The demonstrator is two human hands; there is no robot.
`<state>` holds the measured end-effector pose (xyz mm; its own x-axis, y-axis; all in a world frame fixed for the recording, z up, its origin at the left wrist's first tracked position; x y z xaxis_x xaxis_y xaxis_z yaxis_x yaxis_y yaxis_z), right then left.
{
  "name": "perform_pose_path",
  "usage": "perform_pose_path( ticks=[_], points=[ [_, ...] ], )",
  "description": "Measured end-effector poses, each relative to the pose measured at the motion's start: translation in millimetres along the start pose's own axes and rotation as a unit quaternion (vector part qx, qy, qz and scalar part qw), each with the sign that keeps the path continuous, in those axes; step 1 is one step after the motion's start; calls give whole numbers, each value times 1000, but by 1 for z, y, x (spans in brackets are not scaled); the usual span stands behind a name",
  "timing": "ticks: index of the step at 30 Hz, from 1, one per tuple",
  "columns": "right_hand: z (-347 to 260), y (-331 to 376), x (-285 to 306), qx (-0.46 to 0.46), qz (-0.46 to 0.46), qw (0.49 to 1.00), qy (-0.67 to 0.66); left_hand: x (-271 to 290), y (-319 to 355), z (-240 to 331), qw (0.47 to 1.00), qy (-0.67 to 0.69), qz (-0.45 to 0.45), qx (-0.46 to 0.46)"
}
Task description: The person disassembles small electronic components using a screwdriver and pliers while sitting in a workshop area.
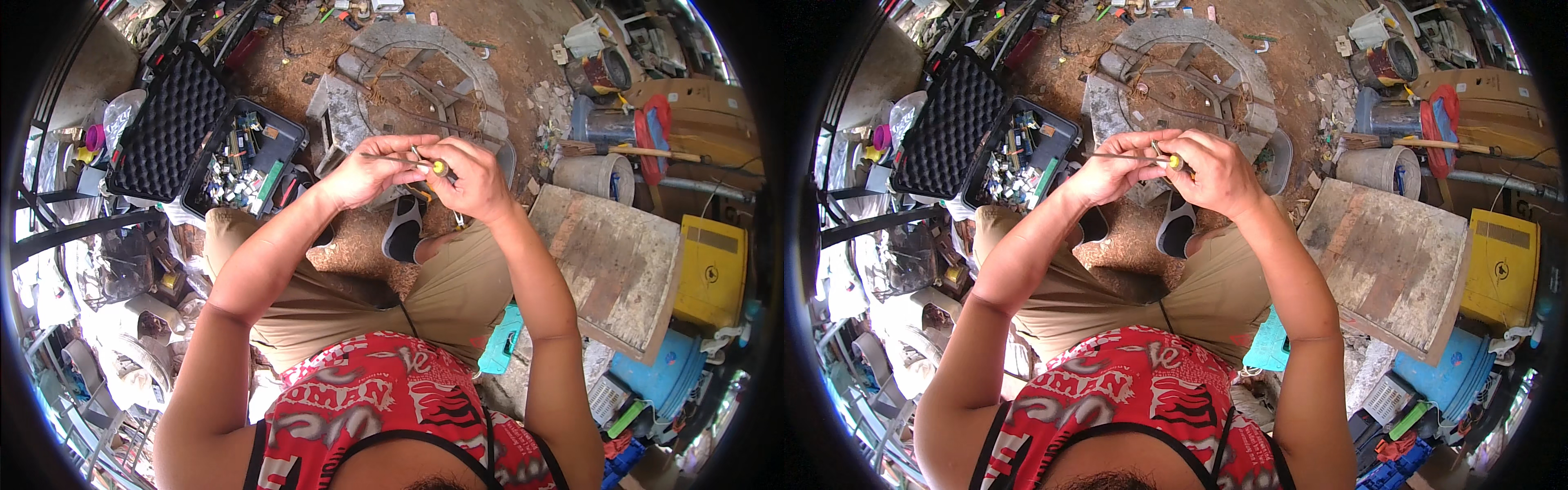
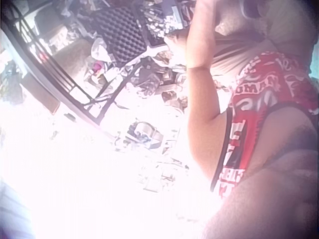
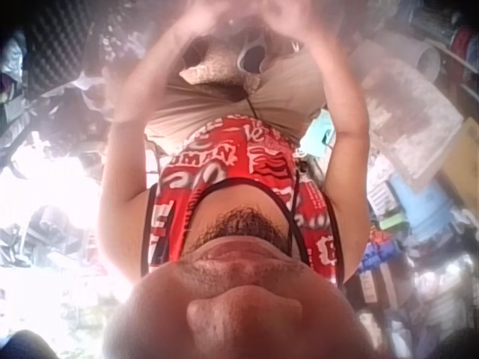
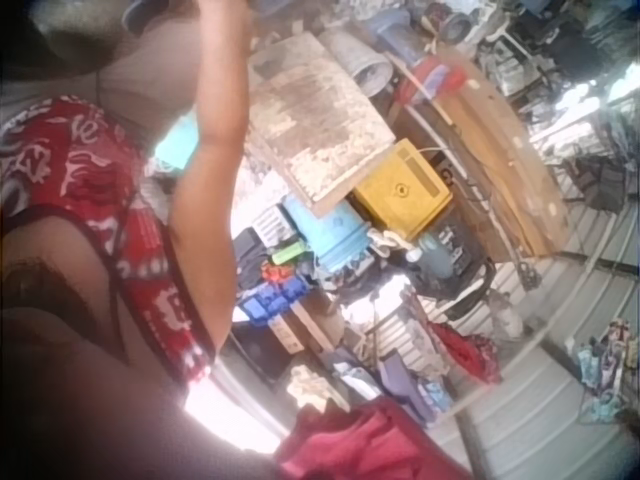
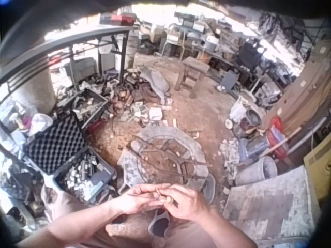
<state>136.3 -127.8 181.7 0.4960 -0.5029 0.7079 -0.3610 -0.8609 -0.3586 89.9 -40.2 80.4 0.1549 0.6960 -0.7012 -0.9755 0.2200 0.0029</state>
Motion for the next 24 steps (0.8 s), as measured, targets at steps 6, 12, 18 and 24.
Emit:
perform_pose_path(
  ticks=[6, 12, 18, 24],
  points=[
    [-3, -2, -3, 40, 36, 998, 20, 4, -1, 0, 999, -16, 44, -26],
    [0, -3, -11, 31, 82, 996, 32, 16, 0, -1, 995, -39, 85, -39],
    [4, -5, -16, 2, 129, 991, 21, 22, -1, 1, 989, -74, 120, -38],
    [19, -12, -21, -66, 109, 991, -46, 27, -1, 5, 986, 1, 167, -6]
  ],
)
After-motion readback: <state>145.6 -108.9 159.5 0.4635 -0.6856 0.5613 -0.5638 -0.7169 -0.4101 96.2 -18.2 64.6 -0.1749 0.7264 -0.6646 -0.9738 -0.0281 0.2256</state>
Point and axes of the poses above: each hand's wrist, its own y-axis away from the middle knuckle, its own x-axis out of the back of the hand, z = x × y, the point moved 8 cm from there along -y, towards the middle knuckle, and after that the axes turned 5 degrees about -y, right-handed, at the moved point
